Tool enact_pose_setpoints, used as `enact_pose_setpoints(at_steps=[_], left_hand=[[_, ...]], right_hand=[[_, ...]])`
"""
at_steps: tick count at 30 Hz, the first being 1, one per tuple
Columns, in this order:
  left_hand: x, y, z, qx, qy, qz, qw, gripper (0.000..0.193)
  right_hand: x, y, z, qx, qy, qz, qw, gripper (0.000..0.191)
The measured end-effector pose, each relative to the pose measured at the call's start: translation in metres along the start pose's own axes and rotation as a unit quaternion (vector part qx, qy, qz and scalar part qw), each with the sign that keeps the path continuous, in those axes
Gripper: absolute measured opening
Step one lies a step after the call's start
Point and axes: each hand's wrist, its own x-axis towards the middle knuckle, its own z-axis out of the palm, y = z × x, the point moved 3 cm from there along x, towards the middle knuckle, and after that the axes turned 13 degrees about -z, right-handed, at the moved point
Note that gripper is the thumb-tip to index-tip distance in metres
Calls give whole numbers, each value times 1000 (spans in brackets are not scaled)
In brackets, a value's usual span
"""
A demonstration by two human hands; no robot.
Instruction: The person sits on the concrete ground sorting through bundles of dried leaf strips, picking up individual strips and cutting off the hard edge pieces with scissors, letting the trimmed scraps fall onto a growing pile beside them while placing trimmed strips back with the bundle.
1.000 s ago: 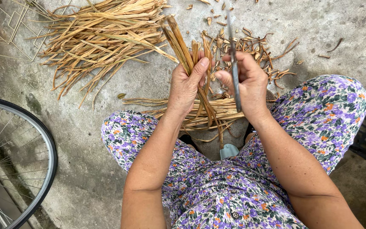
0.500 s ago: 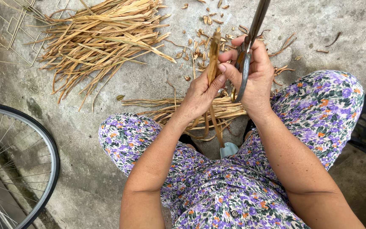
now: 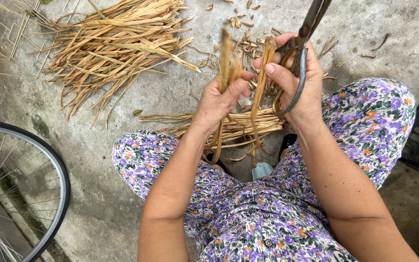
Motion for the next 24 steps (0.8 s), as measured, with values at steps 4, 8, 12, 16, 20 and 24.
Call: enact_pose_setpoints(at_steps=[4,8,12,16,20,24], left_hand=[[-2,8,-3,-17,79,66,995,24],[-5,5,8,4,52,64,997,20],[-6,0,14,12,28,37,999,22],[-5,0,10,-11,72,63,995,20],[-2,3,1,-78,116,116,983,20],[2,4,-7,-128,131,133,974,19]], right_hand=[[0,-2,3,-15,-29,-12,999,42],[-1,-2,9,-10,-43,7,999,41],[-2,-4,13,-24,-54,19,998,40],[-4,-4,15,-132,-76,-40,988,45],[-6,0,16,-299,-122,-50,945,65],[-14,6,24,-372,-182,-23,910,82]])
